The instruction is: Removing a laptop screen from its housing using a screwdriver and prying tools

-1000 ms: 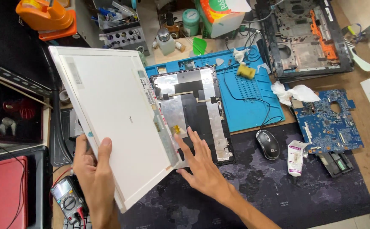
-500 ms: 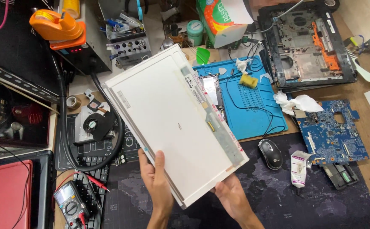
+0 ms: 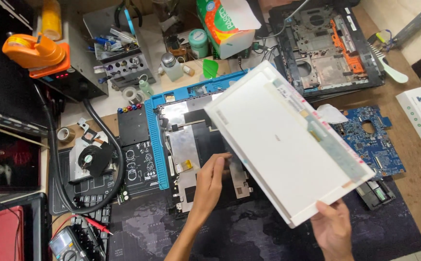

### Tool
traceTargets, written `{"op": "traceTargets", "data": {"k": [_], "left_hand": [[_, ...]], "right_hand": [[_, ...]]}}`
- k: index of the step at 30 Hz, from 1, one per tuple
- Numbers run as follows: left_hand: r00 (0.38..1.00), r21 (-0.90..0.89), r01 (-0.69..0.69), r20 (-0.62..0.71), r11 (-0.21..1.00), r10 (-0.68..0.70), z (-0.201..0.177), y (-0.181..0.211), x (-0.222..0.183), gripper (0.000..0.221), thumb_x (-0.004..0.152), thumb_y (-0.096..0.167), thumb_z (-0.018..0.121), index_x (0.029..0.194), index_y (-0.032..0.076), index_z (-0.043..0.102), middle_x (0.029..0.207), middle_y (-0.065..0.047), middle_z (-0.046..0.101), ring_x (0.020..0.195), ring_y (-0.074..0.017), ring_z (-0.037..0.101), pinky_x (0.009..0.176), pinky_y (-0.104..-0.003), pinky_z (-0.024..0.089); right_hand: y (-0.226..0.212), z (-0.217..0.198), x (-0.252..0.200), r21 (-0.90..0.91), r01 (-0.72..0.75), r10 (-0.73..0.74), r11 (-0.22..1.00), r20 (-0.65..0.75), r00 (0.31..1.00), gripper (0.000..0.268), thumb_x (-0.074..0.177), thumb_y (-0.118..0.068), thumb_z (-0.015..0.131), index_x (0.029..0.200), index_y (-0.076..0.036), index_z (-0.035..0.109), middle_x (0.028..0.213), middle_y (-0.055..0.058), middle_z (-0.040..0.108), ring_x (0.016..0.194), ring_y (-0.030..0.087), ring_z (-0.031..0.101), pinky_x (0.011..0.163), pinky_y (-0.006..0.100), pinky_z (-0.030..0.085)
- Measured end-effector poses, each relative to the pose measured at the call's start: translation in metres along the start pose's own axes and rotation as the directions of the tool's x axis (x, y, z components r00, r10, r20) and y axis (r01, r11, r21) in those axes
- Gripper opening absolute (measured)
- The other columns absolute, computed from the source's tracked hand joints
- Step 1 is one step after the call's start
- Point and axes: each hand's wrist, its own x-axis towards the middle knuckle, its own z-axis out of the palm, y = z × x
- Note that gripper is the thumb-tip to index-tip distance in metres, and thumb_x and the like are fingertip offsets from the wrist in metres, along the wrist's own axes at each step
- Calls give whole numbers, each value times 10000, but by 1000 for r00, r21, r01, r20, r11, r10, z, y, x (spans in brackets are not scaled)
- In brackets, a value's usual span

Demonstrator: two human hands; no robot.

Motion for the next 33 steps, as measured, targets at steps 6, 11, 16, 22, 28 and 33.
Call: {"op": "traceTargets", "data": {"k": [6, 11, 16, 22, 28, 33], "left_hand": [[955, 509, -291, 202, 810, 216, 37, -47, 31, 439, 1073, 348, 439, 1377, 62, 576, 1568, -233, 378, 1535, -398, 187, 1232, -574, 160], [917, 699, -389, 232, 601, 324, 57, -83, 46, 447, 1066, 348, 486, 1389, 45, 547, 1556, -266, 358, 1509, -458, 223, 1225, -615, 173], [906, 776, -405, 268, 484, 329, 61, -88, 45, 480, 1063, 356, 496, 1428, 45, 513, 1598, -268, 299, 1522, -450, 204, 1234, -603, 168], [924, 829, -343, 214, 441, 316, 65, -91, 44, 460, 1044, 412, 548, 1397, 118, 546, 1534, -248, 388, 1495, -421, 291, 1249, -549, 142], [930, 836, -328, 205, 441, 305, 64, -90, 46, 444, 1043, 414, 541, 1390, 137, 555, 1531, -230, 397, 1499, -402, 293, 1255, -537, 143], [927, 820, -336, 202, 462, 316, 65, -87, 48, 438, 1034, 388, 564, 1380, 118, 571, 1522, -242, 406, 1494, -414, 300, 1248, -544, 156]], "right_hand": [[-55, -15, 16, -83, 161, -172, 983, -148, 974, 581, 923, -80, 496, 1497, 6, 470, 1440, 141, 583, 1318, 262, 583, 1136, 352, 470], [-79, 5, 51, -45, 207, -211, 977, -121, 970, 677, 894, -88, 560, 1558, -42, 436, 1462, 112, 586, 1301, 244, 597, 1075, 352, 518], [-88, 33, 109, -145, 207, -217, 967, -60, 974, 613, 921, -190, 667, 1492, -90, 470, 1262, 30, 629, 1035, 153, 642, 760, 243, 604], [-88, 75, 194, -19, 238, -237, 971, 53, 970, 390, 972, -135, 589, 1318, -38, 436, 1109, 101, 688, 900, 231, 770, 813, 377, 703], [-85, 102, 248, 5, 235, -234, 972, 88, 968, 327, 983, -155, 616, 1273, -55, 501, 1079, 104, 706, 906, 248, 784, 849, 397, 716], [-80, 109, 271, 69, 208, -212, 976, 69, 975, 286, 965, -150, 667, 1206, -74, 534, 1030, 98, 719, 839, 249, 788, 900, 462, 707]]}}
